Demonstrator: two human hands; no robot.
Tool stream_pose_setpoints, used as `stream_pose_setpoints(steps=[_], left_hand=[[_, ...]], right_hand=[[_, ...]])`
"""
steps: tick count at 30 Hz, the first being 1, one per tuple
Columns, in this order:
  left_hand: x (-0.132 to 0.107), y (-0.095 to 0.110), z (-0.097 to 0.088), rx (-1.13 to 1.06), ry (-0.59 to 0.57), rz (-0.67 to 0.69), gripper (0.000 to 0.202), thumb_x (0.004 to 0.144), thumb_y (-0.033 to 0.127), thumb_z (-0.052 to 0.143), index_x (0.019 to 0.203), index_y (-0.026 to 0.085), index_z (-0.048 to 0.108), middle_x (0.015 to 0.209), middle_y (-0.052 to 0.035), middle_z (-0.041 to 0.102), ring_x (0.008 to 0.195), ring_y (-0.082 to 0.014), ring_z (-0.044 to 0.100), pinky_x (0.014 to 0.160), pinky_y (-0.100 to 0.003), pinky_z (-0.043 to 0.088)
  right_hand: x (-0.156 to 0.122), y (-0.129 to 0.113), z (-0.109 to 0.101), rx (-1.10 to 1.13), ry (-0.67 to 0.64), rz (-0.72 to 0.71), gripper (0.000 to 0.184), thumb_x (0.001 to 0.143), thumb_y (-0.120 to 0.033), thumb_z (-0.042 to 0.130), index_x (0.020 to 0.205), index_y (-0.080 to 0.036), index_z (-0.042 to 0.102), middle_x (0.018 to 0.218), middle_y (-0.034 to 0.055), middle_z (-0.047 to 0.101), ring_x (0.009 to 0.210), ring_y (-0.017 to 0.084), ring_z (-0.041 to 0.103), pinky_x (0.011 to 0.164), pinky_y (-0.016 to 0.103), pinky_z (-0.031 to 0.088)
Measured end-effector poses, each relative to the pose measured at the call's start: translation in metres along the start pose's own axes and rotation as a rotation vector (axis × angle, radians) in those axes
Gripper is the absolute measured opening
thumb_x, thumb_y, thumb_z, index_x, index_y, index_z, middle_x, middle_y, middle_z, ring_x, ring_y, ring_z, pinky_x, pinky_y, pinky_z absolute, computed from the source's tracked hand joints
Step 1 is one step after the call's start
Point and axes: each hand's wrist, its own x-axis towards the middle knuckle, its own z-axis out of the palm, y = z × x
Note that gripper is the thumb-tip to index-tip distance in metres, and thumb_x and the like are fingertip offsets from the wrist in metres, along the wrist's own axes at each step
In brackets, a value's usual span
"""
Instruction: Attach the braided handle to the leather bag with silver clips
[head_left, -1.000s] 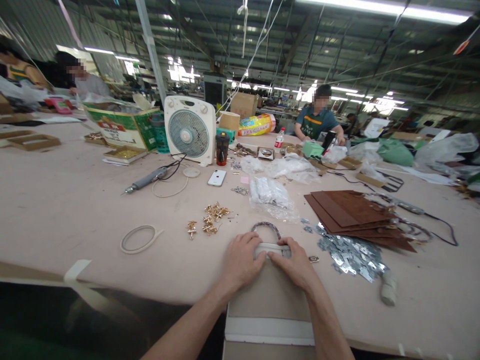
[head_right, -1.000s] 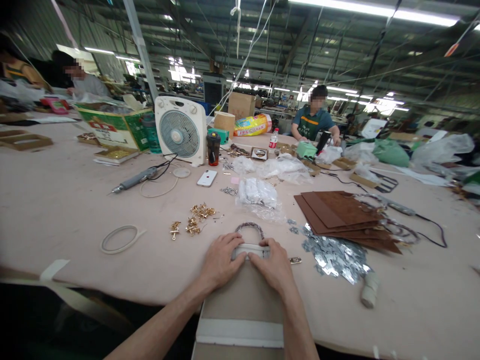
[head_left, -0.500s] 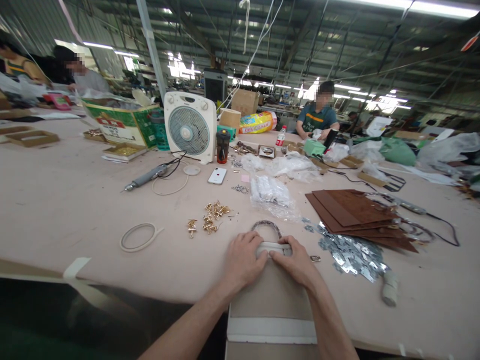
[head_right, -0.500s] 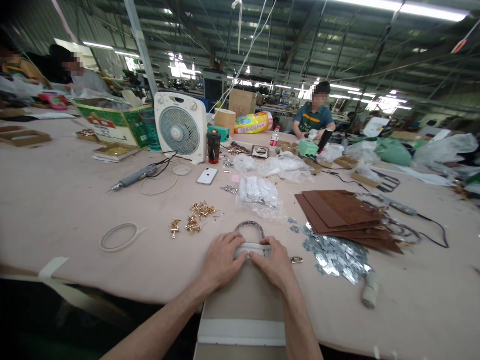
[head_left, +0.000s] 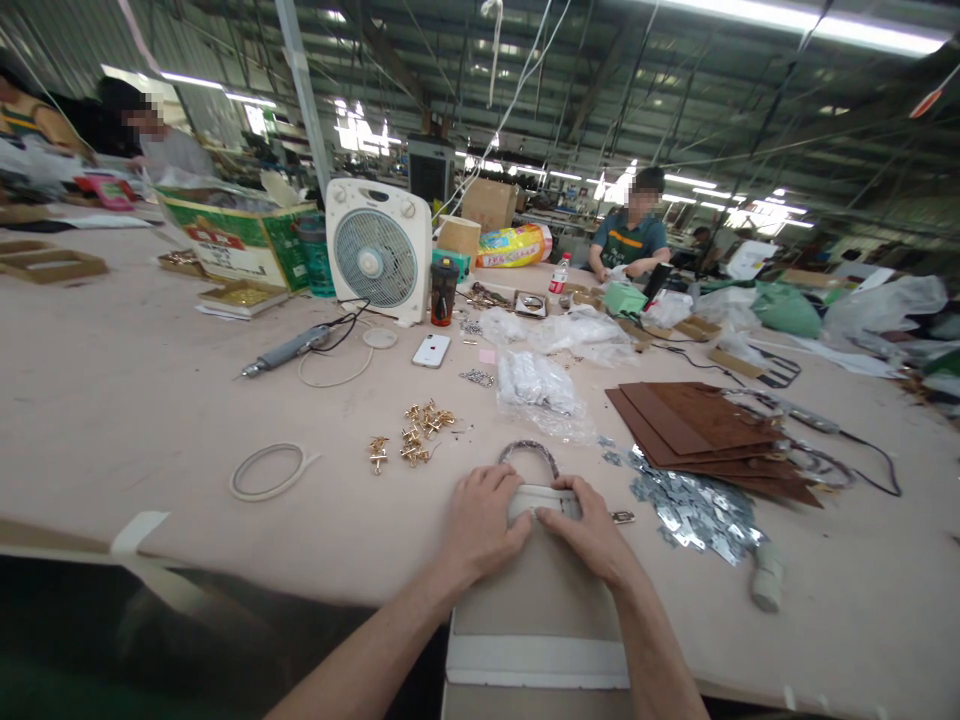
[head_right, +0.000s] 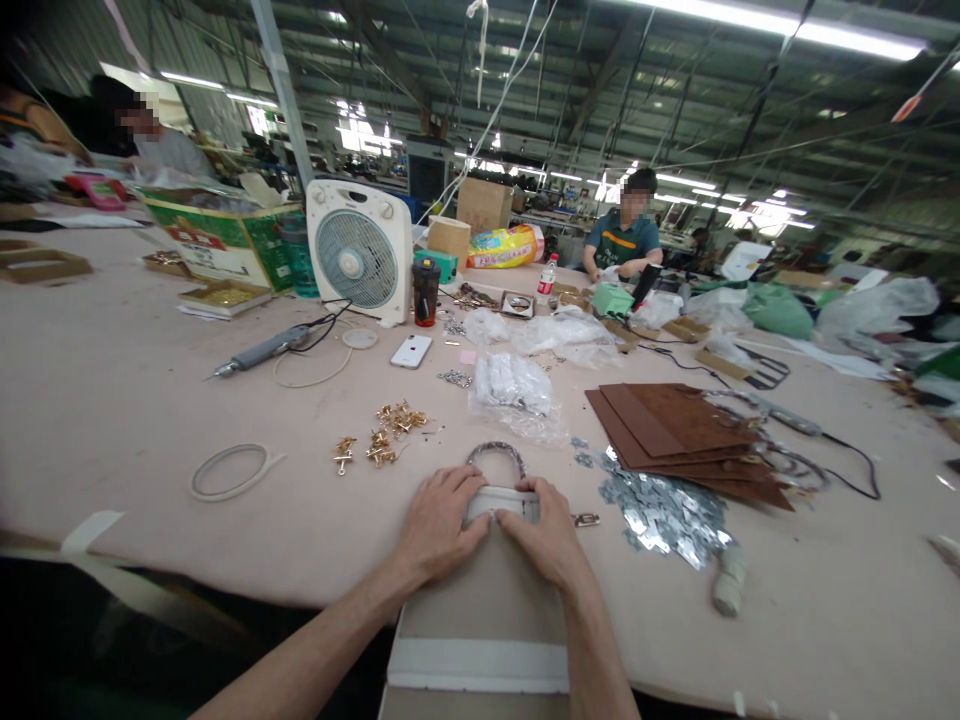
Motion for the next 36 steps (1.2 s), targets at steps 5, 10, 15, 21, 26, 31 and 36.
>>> stream_pose_setpoints(steps=[5,10,15,21,26,31,36], left_hand=[[0.0,0.001,0.0,0.0,0.009,0.0,0.039,0.088,0.036,0.067,0.127,0.028,0.062,0.14,-0.0043,0.063,0.128,-0.0289,0.053,0.11,-0.05,0.042],[-0.002,0.002,0.0,-0.001,0.027,0.009,0.045,0.088,0.035,0.066,0.133,0.027,0.061,0.143,-0.006,0.062,0.131,-0.03,0.052,0.112,-0.052,0.041],[-0.005,0.002,-0.001,-0.042,0.12,0.141,0.038,0.086,0.024,0.067,0.124,0.029,0.068,0.15,-0.0045,0.055,0.147,-0.0314,0.036,0.121,-0.051,0.034],[-0.005,0.002,0.0,-0.102,0.049,0.241,0.022,0.091,0.02,0.064,0.112,0.027,0.069,0.125,-0.0026,0.068,0.125,-0.0238,0.055,0.11,-0.044,0.041],[-0.003,0.003,0.0,-0.101,0.057,0.217,0.011,0.098,0.027,0.062,0.106,0.027,0.069,0.123,-0.0012,0.068,0.119,-0.0223,0.057,0.104,-0.044,0.042],[-0.002,0.005,-0.002,-0.072,0.033,0.197,0.01,0.099,0.028,0.061,0.104,0.028,0.069,0.123,-0.0008,0.067,0.117,-0.0224,0.056,0.102,-0.043,0.043],[-0.002,0.009,-0.005,-0.019,0.01,0.185,0.011,0.099,0.028,0.06,0.105,0.028,0.069,0.123,-0.002,0.067,0.117,-0.024,0.056,0.102,-0.045,0.043]], right_hand=[[-0.004,-0.001,-0.008,0.053,-0.031,0.003,0.043,0.079,-0.051,0.069,0.113,-0.026,0.064,0.126,0.0065,0.066,0.124,0.03,0.056,0.112,0.044,0.039],[-0.006,0.001,-0.016,0.163,-0.122,0.024,0.044,0.082,-0.049,0.066,0.119,-0.026,0.065,0.131,0.0054,0.066,0.128,0.029,0.055,0.115,0.043,0.038],[-0.006,0.001,-0.013,0.141,-0.073,0.016,0.043,0.079,-0.045,0.069,0.117,-0.025,0.065,0.128,0.0054,0.068,0.127,0.03,0.057,0.113,0.044,0.041],[-0.004,-0.004,-0.013,0.13,-0.072,0.003,0.041,0.077,-0.043,0.07,0.114,-0.023,0.066,0.122,0.0071,0.07,0.12,0.031,0.061,0.108,0.044,0.044],[-0.002,-0.001,-0.01,0.128,-0.055,0.0,0.038,0.08,-0.043,0.067,0.112,-0.023,0.065,0.122,0.0067,0.069,0.121,0.03,0.06,0.11,0.044,0.042],[0.001,0.001,-0.007,0.131,-0.036,-0.008,0.034,0.082,-0.044,0.065,0.109,-0.023,0.066,0.117,0.0065,0.071,0.116,0.029,0.062,0.106,0.043,0.045],[0.0,0.004,-0.005,0.1,-0.035,-0.038,0.033,0.083,-0.042,0.066,0.111,-0.023,0.066,0.119,0.0068,0.069,0.118,0.029,0.061,0.109,0.044,0.043]])
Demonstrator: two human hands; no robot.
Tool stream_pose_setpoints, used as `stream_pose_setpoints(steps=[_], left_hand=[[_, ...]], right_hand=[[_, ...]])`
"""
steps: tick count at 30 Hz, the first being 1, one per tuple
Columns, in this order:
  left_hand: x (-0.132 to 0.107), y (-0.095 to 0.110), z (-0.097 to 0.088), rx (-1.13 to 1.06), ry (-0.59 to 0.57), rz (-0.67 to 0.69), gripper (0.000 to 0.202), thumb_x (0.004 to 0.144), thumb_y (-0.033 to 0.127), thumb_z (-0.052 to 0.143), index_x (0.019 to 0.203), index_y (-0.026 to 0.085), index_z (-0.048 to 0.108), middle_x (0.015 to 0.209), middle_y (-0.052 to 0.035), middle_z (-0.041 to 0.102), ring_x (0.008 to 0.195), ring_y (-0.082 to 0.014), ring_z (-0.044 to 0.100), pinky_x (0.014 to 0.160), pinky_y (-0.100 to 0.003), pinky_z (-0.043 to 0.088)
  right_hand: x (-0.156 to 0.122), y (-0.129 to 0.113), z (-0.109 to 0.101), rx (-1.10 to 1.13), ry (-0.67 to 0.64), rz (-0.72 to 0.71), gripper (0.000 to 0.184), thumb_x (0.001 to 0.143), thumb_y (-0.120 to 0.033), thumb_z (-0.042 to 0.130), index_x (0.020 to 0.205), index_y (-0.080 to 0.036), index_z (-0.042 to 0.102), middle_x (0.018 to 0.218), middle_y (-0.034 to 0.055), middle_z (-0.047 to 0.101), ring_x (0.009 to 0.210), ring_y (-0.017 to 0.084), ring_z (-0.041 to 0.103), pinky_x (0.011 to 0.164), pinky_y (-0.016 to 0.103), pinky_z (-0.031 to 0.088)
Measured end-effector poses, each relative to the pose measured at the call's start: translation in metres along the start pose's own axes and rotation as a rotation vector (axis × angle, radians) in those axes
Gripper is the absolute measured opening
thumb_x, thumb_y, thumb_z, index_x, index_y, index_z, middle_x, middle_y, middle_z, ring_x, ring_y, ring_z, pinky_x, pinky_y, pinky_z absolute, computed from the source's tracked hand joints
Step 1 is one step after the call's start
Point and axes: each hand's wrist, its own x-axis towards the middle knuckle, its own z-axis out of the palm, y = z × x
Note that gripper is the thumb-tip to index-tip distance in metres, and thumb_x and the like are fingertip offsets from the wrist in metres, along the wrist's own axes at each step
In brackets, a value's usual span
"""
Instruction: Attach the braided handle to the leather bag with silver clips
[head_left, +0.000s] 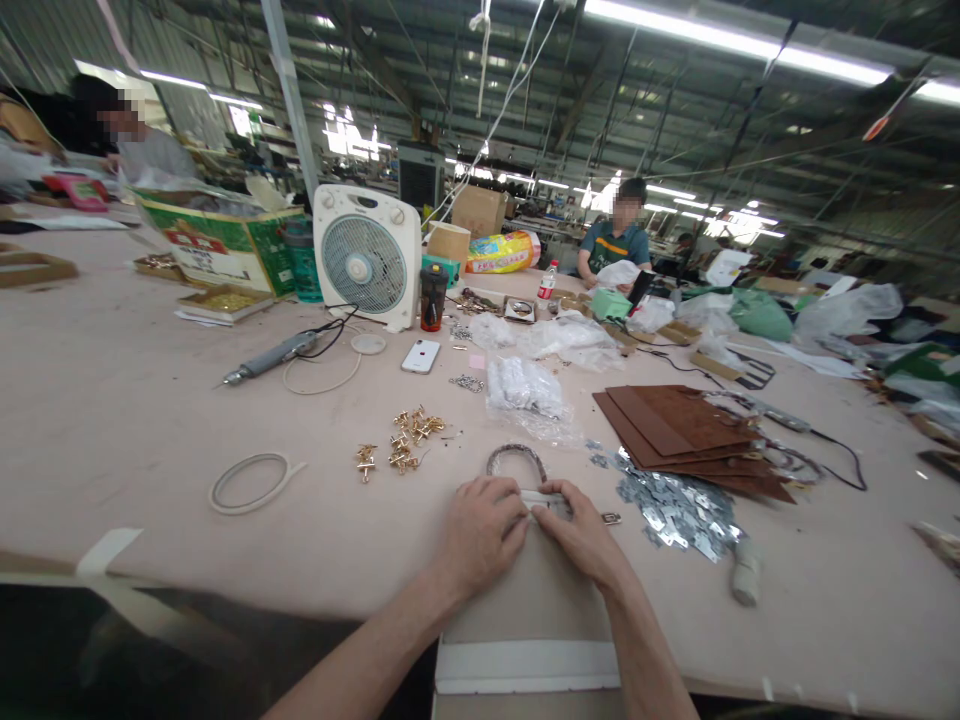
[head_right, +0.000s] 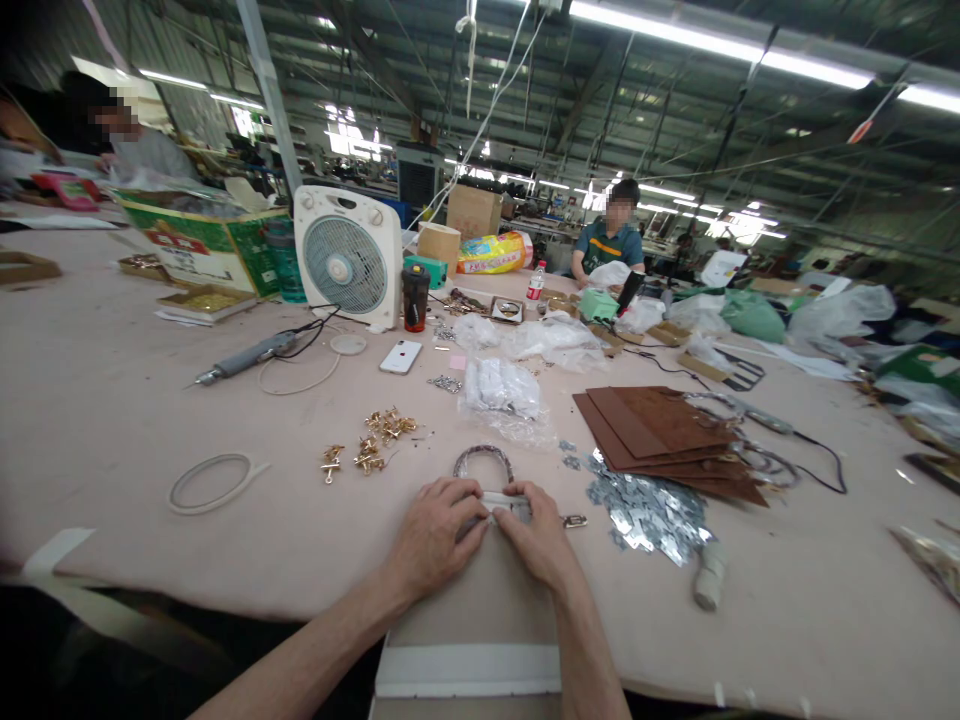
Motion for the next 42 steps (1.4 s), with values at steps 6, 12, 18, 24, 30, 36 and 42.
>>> stream_pose_setpoints(steps=[6,12,18,24,30,36,42], left_hand=[[0.001,-0.001,0.001,-0.015,0.019,0.014,0.014,0.095,0.025,0.063,0.107,0.029,0.069,0.127,-0.0017,0.067,0.121,-0.0236,0.058,0.105,-0.044,0.046],[0.006,-0.024,0.023,0.057,0.137,0.178,0.018,0.097,0.037,0.062,0.111,0.032,0.071,0.124,-0.001,0.071,0.114,-0.0268,0.065,0.097,-0.045,0.054],[0.017,-0.041,0.036,0.12,0.191,0.325,0.028,0.097,0.051,0.058,0.111,0.032,0.073,0.122,-0.0021,0.074,0.108,-0.0285,0.07,0.09,-0.045,0.06],[0.016,-0.039,0.033,0.142,0.209,0.312,0.033,0.097,0.055,0.055,0.109,0.032,0.075,0.121,-0.0026,0.075,0.107,-0.0275,0.072,0.091,-0.042,0.062],[0.016,-0.049,0.044,0.134,0.228,0.308,0.031,0.096,0.055,0.058,0.107,0.032,0.076,0.12,-0.0026,0.075,0.106,-0.0272,0.072,0.093,-0.041,0.062],[0.013,-0.055,0.047,0.153,0.197,0.289,0.028,0.095,0.053,0.06,0.112,0.034,0.074,0.124,-0.0005,0.074,0.111,-0.0281,0.071,0.095,-0.044,0.06],[0.013,-0.054,0.049,0.155,0.199,0.287,0.029,0.096,0.054,0.06,0.113,0.034,0.073,0.125,-0.0007,0.073,0.114,-0.0288,0.069,0.097,-0.046,0.059]], right_hand=[[-0.009,0.002,0.003,-0.007,0.089,-0.061,0.034,0.084,-0.038,0.069,0.115,-0.025,0.067,0.125,0.0071,0.067,0.125,0.029,0.057,0.113,0.045,0.042],[-0.023,-0.001,0.006,0.055,0.316,-0.154,0.049,0.077,-0.026,0.079,0.125,-0.027,0.068,0.147,0.0064,0.058,0.141,0.028,0.049,0.124,0.046,0.033],[-0.026,0.006,-0.01,0.438,0.655,-0.065,0.033,0.093,-0.043,0.065,0.121,-0.025,0.067,0.122,0.0068,0.068,0.117,0.026,0.063,0.103,0.04,0.052],[-0.029,0.056,-0.056,0.443,1.014,0.087,0.046,0.1,-0.059,0.045,0.118,-0.021,0.063,0.108,0.0093,0.07,0.1,0.025,0.066,0.093,0.04,0.054],[-0.038,0.109,-0.129,-0.202,1.086,0.117,0.04,0.101,-0.046,0.041,0.116,-0.019,0.066,0.12,0.0144,0.066,0.115,0.028,0.059,0.107,0.045,0.046],[-0.044,0.143,-0.151,-0.612,0.934,0.225,0.034,0.099,-0.035,0.047,0.113,-0.022,0.076,0.127,0.0158,0.063,0.123,0.033,0.056,0.106,0.049,0.044],[-0.041,0.155,-0.149,-0.681,0.864,0.298,0.027,0.096,-0.037,0.056,0.108,-0.028,0.079,0.122,0.0122,0.067,0.12,0.035,0.055,0.099,0.049,0.042]])
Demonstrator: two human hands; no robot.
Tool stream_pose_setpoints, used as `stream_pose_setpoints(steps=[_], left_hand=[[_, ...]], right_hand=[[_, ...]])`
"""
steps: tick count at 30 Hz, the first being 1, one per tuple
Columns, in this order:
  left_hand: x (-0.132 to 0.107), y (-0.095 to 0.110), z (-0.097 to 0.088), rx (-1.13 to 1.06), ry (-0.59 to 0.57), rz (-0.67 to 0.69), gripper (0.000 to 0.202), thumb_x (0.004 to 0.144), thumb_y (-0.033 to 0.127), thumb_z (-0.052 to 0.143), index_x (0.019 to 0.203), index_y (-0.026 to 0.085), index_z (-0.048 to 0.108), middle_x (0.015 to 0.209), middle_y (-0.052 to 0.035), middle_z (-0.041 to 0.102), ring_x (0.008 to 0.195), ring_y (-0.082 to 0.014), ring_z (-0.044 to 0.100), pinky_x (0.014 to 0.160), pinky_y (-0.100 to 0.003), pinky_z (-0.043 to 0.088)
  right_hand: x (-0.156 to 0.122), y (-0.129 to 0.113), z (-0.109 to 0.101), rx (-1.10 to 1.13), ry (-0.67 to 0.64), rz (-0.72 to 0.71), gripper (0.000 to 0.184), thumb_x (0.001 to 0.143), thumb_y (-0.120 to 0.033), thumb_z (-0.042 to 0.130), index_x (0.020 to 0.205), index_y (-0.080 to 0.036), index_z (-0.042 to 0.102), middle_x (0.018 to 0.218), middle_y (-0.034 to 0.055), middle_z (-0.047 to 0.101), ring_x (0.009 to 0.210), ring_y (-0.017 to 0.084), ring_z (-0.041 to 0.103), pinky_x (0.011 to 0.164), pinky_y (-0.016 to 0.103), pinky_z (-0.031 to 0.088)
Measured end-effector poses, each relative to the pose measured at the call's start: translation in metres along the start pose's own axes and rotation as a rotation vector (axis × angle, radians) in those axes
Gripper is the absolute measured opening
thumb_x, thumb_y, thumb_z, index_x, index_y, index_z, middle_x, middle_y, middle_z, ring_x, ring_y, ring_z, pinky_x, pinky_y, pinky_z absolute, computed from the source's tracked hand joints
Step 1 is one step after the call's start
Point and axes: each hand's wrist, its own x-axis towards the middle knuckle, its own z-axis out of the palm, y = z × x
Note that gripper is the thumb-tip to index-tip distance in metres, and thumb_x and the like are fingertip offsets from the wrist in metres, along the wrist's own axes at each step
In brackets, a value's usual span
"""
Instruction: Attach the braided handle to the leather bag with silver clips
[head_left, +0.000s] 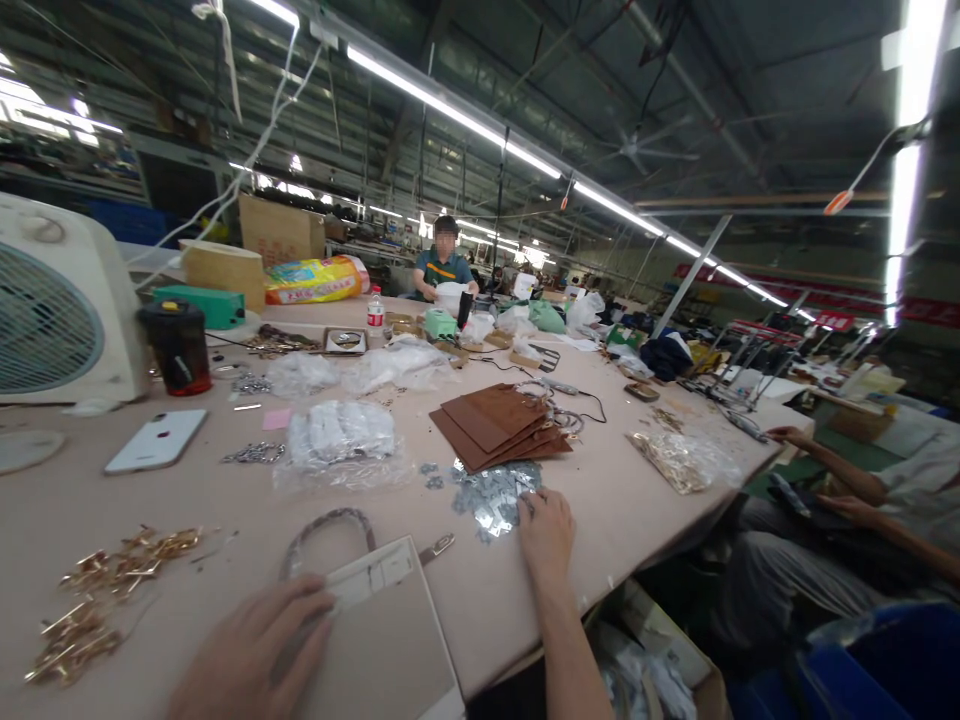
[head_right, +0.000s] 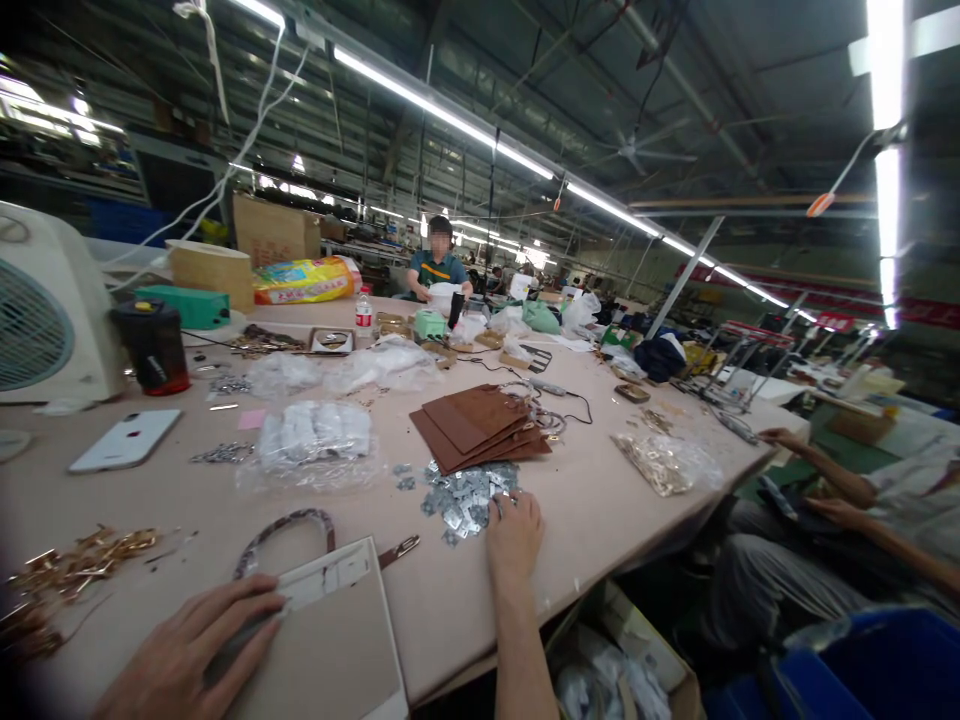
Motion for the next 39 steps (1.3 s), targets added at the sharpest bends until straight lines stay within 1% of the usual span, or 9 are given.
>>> stream_pose_setpoints(steps=[8,15,19,22,24,28,31,35,39], left_hand=[[-0.001,-0.001,-0.001,0.007,-0.018,0.005,0.03,0.096,0.054,0.06,0.114,0.034,0.072,0.125,-0.0009,0.073,0.114,-0.0281,0.069,0.098,-0.045,0.058],[-0.001,-0.003,0.003,-0.059,-0.016,-0.024,0.028,0.096,0.052,0.061,0.116,0.035,0.07,0.128,-0.0009,0.071,0.116,-0.0291,0.066,0.1,-0.048,0.055],[0.007,0.014,-0.015,-0.079,-0.043,-0.082,0.02,0.097,0.044,0.063,0.112,0.033,0.071,0.123,-0.0016,0.072,0.112,-0.027,0.066,0.097,-0.045,0.054],[0.01,0.036,-0.036,-0.113,-0.106,-0.181,0.014,0.097,0.03,0.062,0.109,0.028,0.07,0.124,-0.0025,0.071,0.116,-0.0249,0.064,0.102,-0.044,0.051],[0.011,0.043,-0.043,-0.158,-0.141,-0.223,0.015,0.093,0.026,0.066,0.108,0.027,0.069,0.123,-0.0018,0.071,0.117,-0.0232,0.062,0.105,-0.043,0.048],[0.009,0.042,-0.047,-0.179,-0.147,-0.271,0.02,0.09,0.03,0.072,0.109,0.026,0.069,0.125,-0.0016,0.07,0.118,-0.0236,0.06,0.105,-0.043,0.046],[0.006,0.044,-0.049,-0.196,-0.133,-0.276,0.021,0.09,0.03,0.072,0.11,0.026,0.068,0.125,-0.002,0.07,0.118,-0.0235,0.06,0.104,-0.043,0.046],[0.006,0.045,-0.049,-0.182,-0.128,-0.241,0.02,0.091,0.029,0.072,0.111,0.026,0.067,0.124,-0.0025,0.069,0.122,-0.024,0.057,0.107,-0.044,0.044],[0.018,0.054,-0.049,-0.087,-0.187,-0.118,0.025,0.094,0.019,0.063,0.119,0.024,0.065,0.127,-0.0042,0.067,0.133,-0.027,0.049,0.114,-0.046,0.041]], right_hand=[[0.007,0.003,-0.001,-0.006,-0.002,0.023,0.019,0.093,-0.029,0.061,0.096,-0.026,0.08,0.108,0.0109,0.071,0.113,0.031,0.056,0.092,0.042,0.037],[0.007,0.006,0.002,0.049,0.09,-0.014,0.019,0.093,-0.03,0.057,0.087,-0.023,0.074,0.102,0.0103,0.071,0.107,0.03,0.059,0.089,0.039,0.039],[0.005,0.005,-0.009,0.174,0.15,-0.081,0.033,0.096,-0.041,0.048,0.09,-0.019,0.072,0.105,0.0139,0.069,0.104,0.028,0.06,0.095,0.04,0.044],[-0.005,0.003,-0.016,0.297,0.207,-0.084,0.046,0.097,-0.049,0.044,0.102,-0.011,0.07,0.108,0.0204,0.066,0.109,0.033,0.056,0.101,0.049,0.043],[-0.009,-0.001,-0.013,0.338,0.322,-0.052,0.045,0.096,-0.052,0.051,0.107,-0.014,0.073,0.103,0.0164,0.068,0.098,0.031,0.06,0.093,0.046,0.046],[-0.021,-0.024,-0.01,0.392,0.28,-0.03,0.045,0.095,-0.05,0.06,0.121,-0.018,0.076,0.107,0.0155,0.072,0.095,0.032,0.064,0.088,0.045,0.048],[-0.04,-0.052,-0.017,0.591,0.217,0.035,0.045,0.093,-0.048,0.065,0.125,-0.018,0.076,0.106,0.0133,0.072,0.09,0.028,0.065,0.085,0.043,0.049],[-0.067,-0.096,-0.015,0.988,-0.069,0.124,0.047,0.086,-0.054,0.074,0.115,-0.018,0.076,0.083,0.004,0.066,0.073,0.019,0.058,0.074,0.034,0.048],[-0.088,-0.133,-0.008,1.141,-0.376,0.109,0.046,0.087,-0.058,0.074,0.111,-0.018,0.073,0.076,0.0013,0.064,0.071,0.018,0.057,0.069,0.031,0.047]])
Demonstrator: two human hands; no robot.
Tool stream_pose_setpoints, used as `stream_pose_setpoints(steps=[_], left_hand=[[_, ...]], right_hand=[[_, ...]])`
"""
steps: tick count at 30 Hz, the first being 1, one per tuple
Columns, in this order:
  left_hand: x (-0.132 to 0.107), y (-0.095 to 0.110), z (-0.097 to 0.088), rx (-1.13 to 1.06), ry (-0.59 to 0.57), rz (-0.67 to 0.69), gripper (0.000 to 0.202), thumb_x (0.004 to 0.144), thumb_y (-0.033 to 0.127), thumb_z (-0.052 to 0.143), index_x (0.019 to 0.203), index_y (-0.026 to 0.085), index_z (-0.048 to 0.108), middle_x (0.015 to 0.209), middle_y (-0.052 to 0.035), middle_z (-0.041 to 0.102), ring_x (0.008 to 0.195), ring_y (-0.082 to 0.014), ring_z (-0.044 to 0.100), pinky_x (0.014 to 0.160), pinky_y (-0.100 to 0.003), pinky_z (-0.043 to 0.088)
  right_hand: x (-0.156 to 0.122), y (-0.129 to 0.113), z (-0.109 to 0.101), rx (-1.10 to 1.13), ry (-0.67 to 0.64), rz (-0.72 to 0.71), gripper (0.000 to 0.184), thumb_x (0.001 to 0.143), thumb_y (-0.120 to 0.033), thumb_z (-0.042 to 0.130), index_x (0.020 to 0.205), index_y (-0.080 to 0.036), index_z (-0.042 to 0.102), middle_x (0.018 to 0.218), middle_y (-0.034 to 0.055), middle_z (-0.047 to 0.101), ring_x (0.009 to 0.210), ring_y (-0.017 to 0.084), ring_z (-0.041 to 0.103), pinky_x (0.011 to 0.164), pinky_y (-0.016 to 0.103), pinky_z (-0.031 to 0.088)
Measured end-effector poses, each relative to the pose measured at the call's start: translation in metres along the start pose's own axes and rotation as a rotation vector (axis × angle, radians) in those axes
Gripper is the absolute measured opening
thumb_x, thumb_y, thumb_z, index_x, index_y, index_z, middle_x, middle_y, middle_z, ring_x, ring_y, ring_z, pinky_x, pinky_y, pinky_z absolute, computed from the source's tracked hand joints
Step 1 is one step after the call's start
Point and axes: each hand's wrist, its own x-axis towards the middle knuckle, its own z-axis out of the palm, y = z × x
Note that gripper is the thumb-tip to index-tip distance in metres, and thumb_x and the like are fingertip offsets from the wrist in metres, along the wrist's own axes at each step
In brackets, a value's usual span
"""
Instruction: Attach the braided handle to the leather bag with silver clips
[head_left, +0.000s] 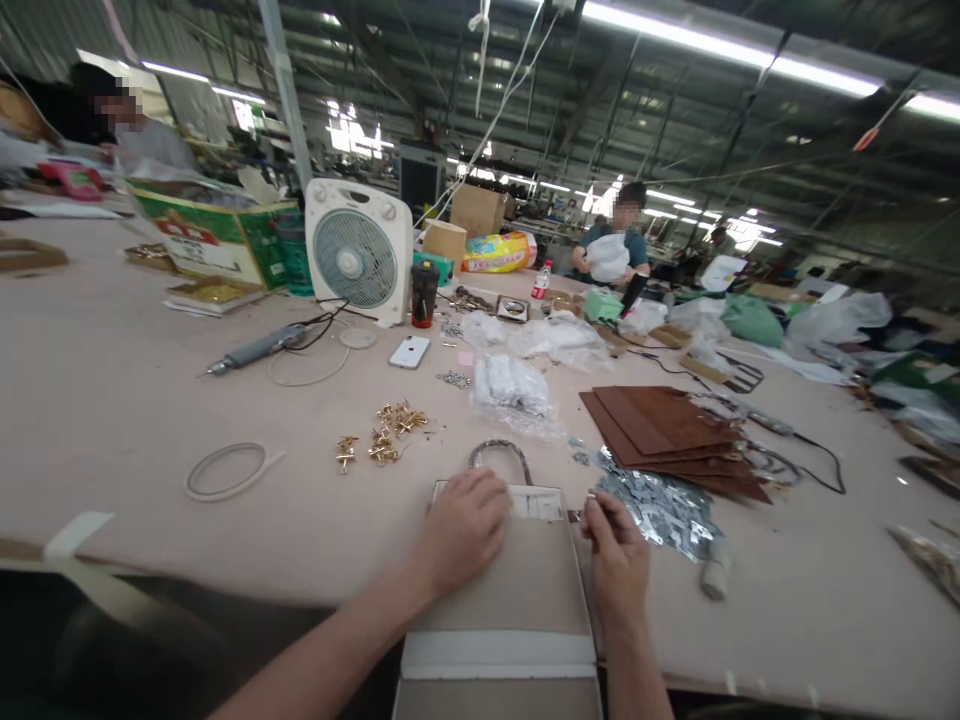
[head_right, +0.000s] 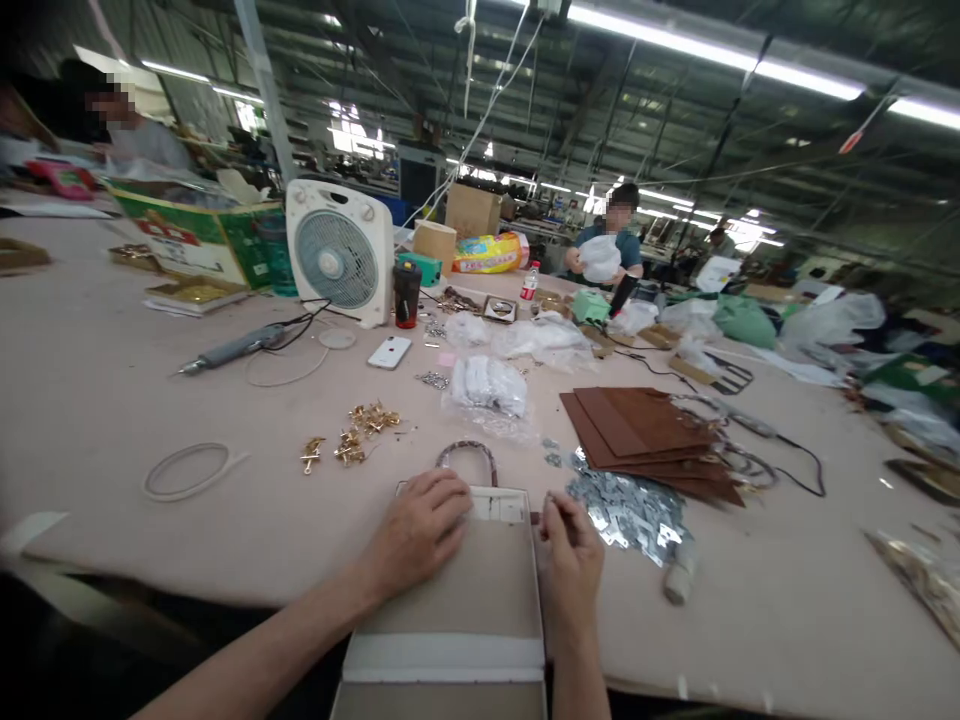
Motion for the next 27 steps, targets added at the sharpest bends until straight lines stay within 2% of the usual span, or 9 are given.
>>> stream_pose_setpoints(steps=[3,6,9,13,16,23,27], left_hand=[[0.016,0.017,0.005,0.049,-0.115,0.036,0.031,0.092,0.015,0.061,0.123,0.021,0.062,0.125,-0.0073,0.066,0.121,-0.027,0.054,0.105,-0.044,0.048],[0.033,0.03,0.021,0.047,-0.172,-0.039,0.032,0.09,0.036,0.072,0.115,0.018,0.065,0.116,-0.0104,0.066,0.11,-0.0297,0.056,0.095,-0.045,0.052],[0.046,0.033,0.04,0.023,-0.151,-0.132,0.038,0.087,0.05,0.076,0.107,0.019,0.069,0.111,-0.011,0.065,0.107,-0.03,0.057,0.093,-0.045,0.052],[0.053,0.03,0.05,-0.03,-0.134,-0.185,0.026,0.088,0.043,0.077,0.101,0.021,0.072,0.106,-0.0083,0.065,0.104,-0.0271,0.058,0.091,-0.041,0.051],[0.054,0.03,0.047,-0.062,-0.154,-0.205,0.021,0.09,0.039,0.076,0.101,0.021,0.073,0.106,-0.0077,0.066,0.103,-0.0263,0.06,0.09,-0.041,0.051],[0.052,0.037,0.046,-0.012,-0.112,-0.179,0.012,0.095,0.033,0.067,0.096,0.021,0.068,0.106,-0.0081,0.065,0.101,-0.0265,0.059,0.085,-0.041,0.049],[0.055,0.039,0.047,0.01,-0.142,-0.185,0.012,0.096,0.032,0.065,0.092,0.021,0.068,0.105,-0.008,0.066,0.099,-0.027,0.06,0.083,-0.042,0.049]], right_hand=[[-0.004,-0.001,0.013,-0.033,-0.177,0.058,0.043,0.089,-0.057,0.072,0.11,-0.019,0.072,0.073,0.0005,0.064,0.069,0.018,0.057,0.066,0.03,0.047],[-0.002,0.001,0.012,-0.037,-0.224,0.1,0.042,0.091,-0.055,0.071,0.113,-0.019,0.069,0.075,0.0006,0.065,0.071,0.017,0.057,0.067,0.03,0.047],[0.0,0.003,0.008,-0.001,-0.225,0.131,0.042,0.092,-0.055,0.07,0.114,-0.019,0.068,0.077,0.0009,0.066,0.07,0.017,0.057,0.068,0.03,0.047],[-0.001,0.002,0.008,-0.011,-0.228,0.143,0.044,0.092,-0.056,0.07,0.114,-0.018,0.069,0.071,-0.0002,0.062,0.063,0.015,0.052,0.061,0.028,0.043],[-0.002,0.001,0.009,-0.02,-0.229,0.148,0.044,0.091,-0.056,0.071,0.111,-0.017,0.07,0.066,-0.0014,0.059,0.062,0.015,0.049,0.058,0.028,0.038],[0.001,-0.002,0.009,-0.025,-0.244,0.162,0.04,0.089,-0.054,0.072,0.107,-0.018,0.071,0.065,-0.0017,0.059,0.063,0.015,0.05,0.06,0.028,0.039],[0.003,-0.004,0.009,-0.018,-0.247,0.182,0.039,0.089,-0.054,0.073,0.105,-0.018,0.073,0.066,-0.0015,0.059,0.061,0.014,0.049,0.058,0.027,0.038]])
